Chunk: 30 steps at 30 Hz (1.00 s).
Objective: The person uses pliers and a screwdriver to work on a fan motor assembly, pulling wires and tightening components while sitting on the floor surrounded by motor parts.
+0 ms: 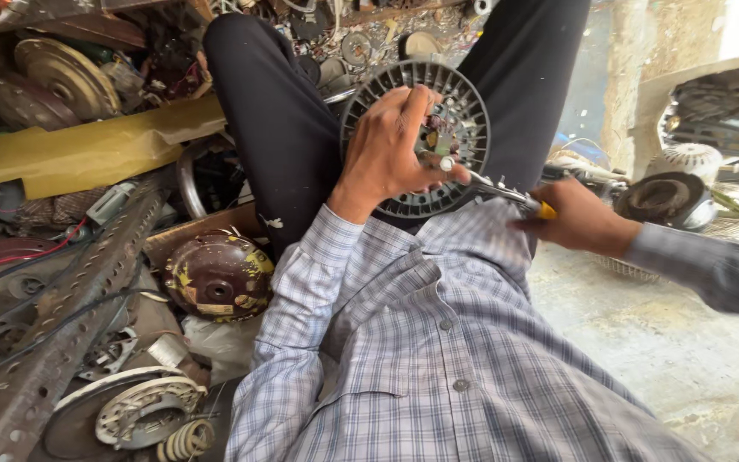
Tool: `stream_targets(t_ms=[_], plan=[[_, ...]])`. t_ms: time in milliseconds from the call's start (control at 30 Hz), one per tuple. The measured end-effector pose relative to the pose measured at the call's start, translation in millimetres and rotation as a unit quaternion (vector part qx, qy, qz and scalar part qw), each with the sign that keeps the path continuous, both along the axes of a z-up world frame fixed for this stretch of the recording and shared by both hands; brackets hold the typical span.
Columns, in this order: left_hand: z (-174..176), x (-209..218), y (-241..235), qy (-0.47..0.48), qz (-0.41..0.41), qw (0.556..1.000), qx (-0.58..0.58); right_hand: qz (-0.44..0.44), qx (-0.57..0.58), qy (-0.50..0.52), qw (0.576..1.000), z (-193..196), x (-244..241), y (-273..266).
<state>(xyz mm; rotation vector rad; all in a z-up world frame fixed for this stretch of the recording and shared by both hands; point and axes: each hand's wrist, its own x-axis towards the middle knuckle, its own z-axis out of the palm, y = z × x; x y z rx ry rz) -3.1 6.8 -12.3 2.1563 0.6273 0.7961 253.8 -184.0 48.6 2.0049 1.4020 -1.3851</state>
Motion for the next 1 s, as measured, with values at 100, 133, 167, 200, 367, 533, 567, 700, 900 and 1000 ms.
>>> stream_targets(t_ms=[100, 133, 167, 200, 367, 533, 567, 700, 900, 1000], plan=[[9.7, -0.7, -3.1, 0.010, 0.006, 0.999, -0.039, 0.025, 0.053, -0.010, 0.998, -5.7, 3.2, 3.2], [10.7, 1.1, 1.0, 0.022, 0.014, 0.999, -0.034, 0.013, 0.059, 0.015, 0.998, -7.2, 5.6, 3.1], [11.1, -0.8, -0.5, 0.039, 0.019, 0.998, -0.037, -0.004, 0.057, 0.044, 0.997, -7.3, 3.4, -5.7], [11.7, -3.0, -3.9, 0.055, 0.024, 0.997, -0.040, -0.001, 0.074, 0.063, 0.995, -2.2, 0.3, -20.1], [20.4, -8.0, -17.8, 0.036, 0.094, 0.994, 0.040, 0.073, 0.317, 0.128, 0.937, 32.0, 0.9, -32.3], [30.4, -6.4, 7.3, 0.144, 0.013, 0.989, 0.033, 0.003, 0.067, 0.039, 0.997, 47.3, -8.7, -21.1], [29.8, -3.7, 10.8, 0.142, 0.002, 0.989, 0.046, 0.021, 0.073, 0.042, 0.996, 46.8, -8.7, -19.4], [17.4, -2.4, 9.1, 0.047, 0.003, 0.993, 0.110, 0.006, 0.075, 0.078, 0.994, 41.4, -10.0, -9.6], [4.9, -1.7, 0.9, 0.044, -0.062, 0.997, -0.002, 0.040, 0.130, 0.055, 0.989, 27.2, -8.7, 16.6], [9.2, 0.1, -2.3, 0.024, -0.022, 0.998, 0.054, 0.072, 0.165, 0.040, 0.983, 20.5, -8.7, 23.7]])
